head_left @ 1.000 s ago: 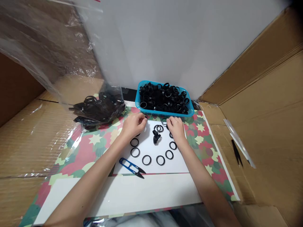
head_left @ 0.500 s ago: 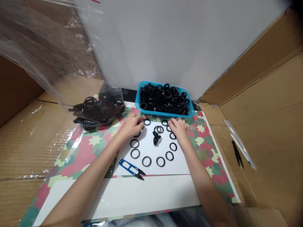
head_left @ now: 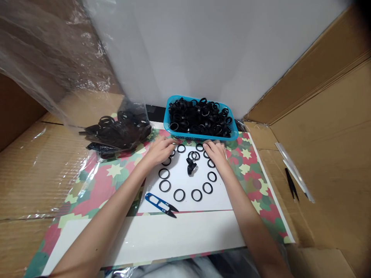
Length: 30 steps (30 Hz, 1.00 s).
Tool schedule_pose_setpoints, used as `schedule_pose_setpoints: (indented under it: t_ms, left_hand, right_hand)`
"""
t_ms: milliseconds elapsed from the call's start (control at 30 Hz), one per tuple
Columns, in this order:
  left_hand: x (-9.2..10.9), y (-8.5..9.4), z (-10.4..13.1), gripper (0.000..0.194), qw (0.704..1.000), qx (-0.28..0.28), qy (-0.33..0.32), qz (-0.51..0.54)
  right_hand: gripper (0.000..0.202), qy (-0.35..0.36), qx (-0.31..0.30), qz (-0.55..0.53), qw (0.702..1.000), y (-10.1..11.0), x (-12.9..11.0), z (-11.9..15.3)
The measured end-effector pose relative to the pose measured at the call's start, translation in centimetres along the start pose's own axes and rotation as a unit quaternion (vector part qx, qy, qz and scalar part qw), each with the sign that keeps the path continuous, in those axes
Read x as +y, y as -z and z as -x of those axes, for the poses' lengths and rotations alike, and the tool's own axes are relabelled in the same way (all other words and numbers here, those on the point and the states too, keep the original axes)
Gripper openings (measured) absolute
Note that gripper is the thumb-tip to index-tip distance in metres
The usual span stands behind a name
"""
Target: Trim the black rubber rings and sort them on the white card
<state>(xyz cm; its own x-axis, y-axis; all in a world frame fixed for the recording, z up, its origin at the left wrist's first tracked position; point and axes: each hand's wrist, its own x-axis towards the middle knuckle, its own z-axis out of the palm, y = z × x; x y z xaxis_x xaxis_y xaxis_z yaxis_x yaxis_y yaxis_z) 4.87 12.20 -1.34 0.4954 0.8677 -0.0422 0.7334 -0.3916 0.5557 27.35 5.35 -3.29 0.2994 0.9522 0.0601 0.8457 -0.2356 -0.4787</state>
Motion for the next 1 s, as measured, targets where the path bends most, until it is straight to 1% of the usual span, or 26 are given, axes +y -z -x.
schedule_pose_setpoints:
  t_ms: [167, 400, 700, 867, 1000]
  left_hand:
    - [0.3, -0.3, -0.4, 0.041, 1.000, -0.002, 0.023, 0.001]
    - [0.4, -0.2, -0.4, 0.040, 1.000, -0.002, 0.020, 0.015]
    - [0.5, -0.6, -0.6, 0.037, 0.999, 0.006, 0.038, 0.006]
    - [0.3, -0.4, -0.3, 0.037, 1.000, 0.023, 0.009, 0.011]
    - [1.4, 0.1, 1.2, 0.033, 0.997, 0.055, -0.046, 0.024]
  right_hand:
    - [0.033, 0.006, -0.015, -0.010, 1.000, 0.1, 0.0, 0.0]
    - [0.038, 0.011, -0.036, -0.013, 0.999, 0.3, 0.3, 0.0]
    - [0.040, 0.004, -0.057, -0.048, 0.997, 0.7, 0.0, 0.5]
    - [0.038, 0.013, -0.040, -0.039, 0.998, 0.4, 0.6, 0.0]
    - [0.031, 0.020, -0.005, -0.027, 0.999, 0.8, 0.7, 0.4]
